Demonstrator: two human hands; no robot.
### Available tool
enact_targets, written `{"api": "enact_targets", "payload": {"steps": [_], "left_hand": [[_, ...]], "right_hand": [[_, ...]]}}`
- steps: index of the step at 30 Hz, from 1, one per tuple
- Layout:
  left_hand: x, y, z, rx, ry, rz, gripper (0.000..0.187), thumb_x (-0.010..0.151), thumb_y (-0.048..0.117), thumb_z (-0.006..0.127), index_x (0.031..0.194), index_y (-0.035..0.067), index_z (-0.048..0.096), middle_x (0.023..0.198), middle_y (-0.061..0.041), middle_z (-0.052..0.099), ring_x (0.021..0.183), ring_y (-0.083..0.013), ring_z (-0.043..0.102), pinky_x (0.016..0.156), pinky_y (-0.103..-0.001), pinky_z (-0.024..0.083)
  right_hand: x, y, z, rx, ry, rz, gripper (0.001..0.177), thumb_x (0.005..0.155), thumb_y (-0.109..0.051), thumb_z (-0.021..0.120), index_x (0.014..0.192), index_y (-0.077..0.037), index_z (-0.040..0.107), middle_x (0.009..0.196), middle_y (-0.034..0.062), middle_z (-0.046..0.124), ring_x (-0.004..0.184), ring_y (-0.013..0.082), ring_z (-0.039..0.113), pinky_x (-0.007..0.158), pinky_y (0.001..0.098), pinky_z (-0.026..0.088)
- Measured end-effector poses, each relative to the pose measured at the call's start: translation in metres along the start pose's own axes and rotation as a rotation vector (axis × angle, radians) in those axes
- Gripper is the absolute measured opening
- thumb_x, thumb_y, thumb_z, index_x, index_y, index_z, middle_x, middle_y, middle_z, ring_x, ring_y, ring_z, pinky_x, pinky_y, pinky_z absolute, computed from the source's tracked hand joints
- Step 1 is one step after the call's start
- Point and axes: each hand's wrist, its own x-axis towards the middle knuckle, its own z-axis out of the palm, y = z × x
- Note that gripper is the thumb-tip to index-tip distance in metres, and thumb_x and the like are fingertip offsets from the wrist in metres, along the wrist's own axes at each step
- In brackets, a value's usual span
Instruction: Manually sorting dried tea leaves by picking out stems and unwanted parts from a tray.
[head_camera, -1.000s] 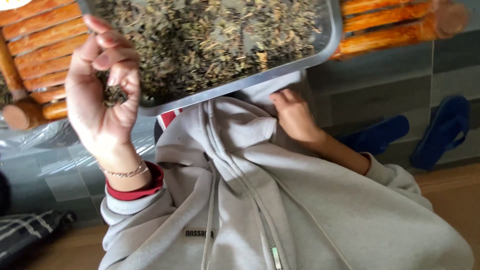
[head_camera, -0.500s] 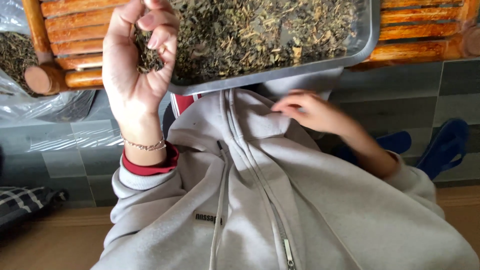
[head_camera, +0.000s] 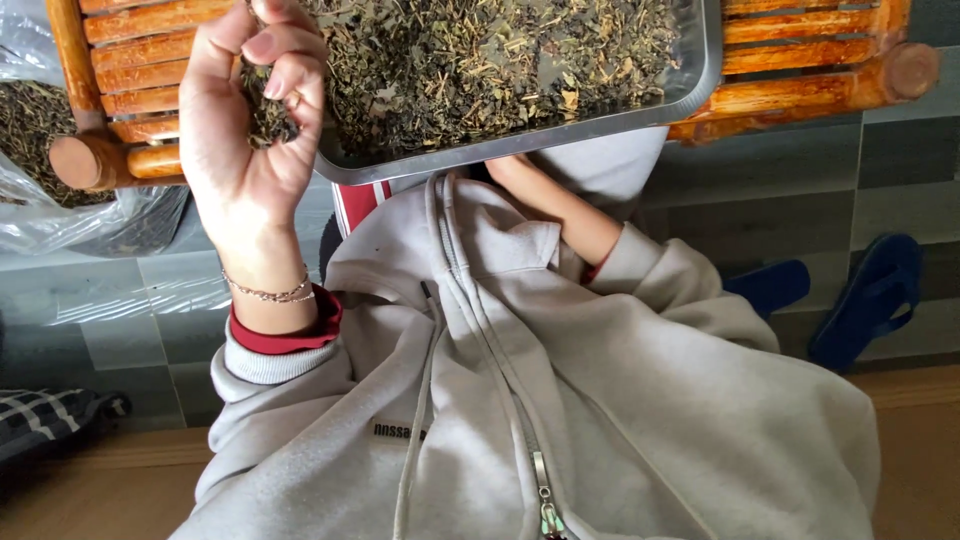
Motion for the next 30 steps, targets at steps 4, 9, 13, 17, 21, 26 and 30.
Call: {"api": "enact_targets", "payload": {"steps": [4, 9, 13, 17, 21, 26, 30], "left_hand": [[0.001, -0.001, 0.001, 0.024, -0.005, 0.002, 0.008, 0.111, 0.0, 0.054, 0.118, -0.003, 0.058, 0.11, -0.014, 0.061, 0.087, -0.0129, 0.052, 0.073, -0.021, 0.039], [0.007, 0.0, -0.008, 0.031, -0.024, -0.046, 0.018, 0.109, -0.002, 0.054, 0.125, 0.0, 0.064, 0.111, -0.009, 0.06, 0.087, -0.0094, 0.049, 0.074, -0.019, 0.039], [0.008, -0.001, -0.008, -0.041, -0.016, -0.039, 0.028, 0.111, 0.0, 0.051, 0.134, 0.007, 0.065, 0.113, -0.005, 0.059, 0.086, -0.0095, 0.047, 0.073, -0.021, 0.035], [0.009, -0.002, -0.011, -0.049, -0.011, -0.022, 0.026, 0.108, -0.001, 0.051, 0.129, 0.006, 0.065, 0.115, -0.006, 0.064, 0.083, -0.0097, 0.049, 0.071, -0.02, 0.036], [0.013, -0.001, -0.01, 0.035, -0.017, 0.015, 0.027, 0.106, 0.0, 0.052, 0.129, 0.009, 0.063, 0.115, -0.003, 0.066, 0.081, -0.0075, 0.048, 0.065, -0.019, 0.036], [0.023, 0.006, -0.022, -0.003, -0.058, 0.014, 0.023, 0.105, 0.001, 0.049, 0.124, 0.004, 0.062, 0.104, -0.012, 0.061, 0.082, -0.0114, 0.049, 0.066, -0.021, 0.04], [0.035, -0.001, -0.029, -0.001, -0.055, 0.013, 0.023, 0.103, 0.0, 0.051, 0.122, 0.003, 0.063, 0.104, -0.011, 0.06, 0.081, -0.0118, 0.048, 0.065, -0.022, 0.04]], "right_hand": [[-0.001, 0.008, 0.009, -0.074, -0.014, -0.059, 0.027, 0.098, -0.024, 0.048, 0.081, -0.014, 0.065, 0.082, 0.0029, 0.069, 0.083, 0.0199, 0.063, 0.086, 0.0357, 0.046], [-0.004, 0.014, 0.01, -0.181, -0.019, -0.139, 0.026, 0.1, -0.026, 0.051, 0.086, -0.011, 0.067, 0.084, 0.0079, 0.071, 0.085, 0.0252, 0.066, 0.086, 0.0388, 0.048], [0.001, 0.01, 0.007, -0.279, -0.017, -0.215, 0.026, 0.101, -0.028, 0.054, 0.09, -0.008, 0.068, 0.086, 0.0118, 0.072, 0.087, 0.0294, 0.068, 0.085, 0.0413, 0.05], [-0.003, 0.013, 0.014, -0.371, -0.026, -0.278, 0.028, 0.102, -0.029, 0.057, 0.094, -0.005, 0.07, 0.088, 0.0158, 0.073, 0.089, 0.0336, 0.07, 0.085, 0.0438, 0.053], [0.006, 0.0, -0.003, -0.467, -0.001, -0.367, 0.03, 0.103, -0.03, 0.06, 0.098, -0.003, 0.071, 0.089, 0.0197, 0.074, 0.091, 0.0378, 0.072, 0.085, 0.0464, 0.055], [-0.062, -0.065, -0.023, 0.553, -0.225, -0.001, 0.03, 0.106, -0.024, 0.056, 0.092, -0.001, 0.069, 0.059, 0.0027, 0.043, 0.054, 0.0131, 0.045, 0.054, 0.0243, 0.04], [-0.111, -0.076, -0.069, 0.624, -0.328, 0.047, 0.023, 0.106, -0.017, 0.051, 0.111, 0.0, 0.066, 0.062, -0.0018, 0.035, 0.053, 0.0091, 0.036, 0.048, 0.0224, 0.031]]}}
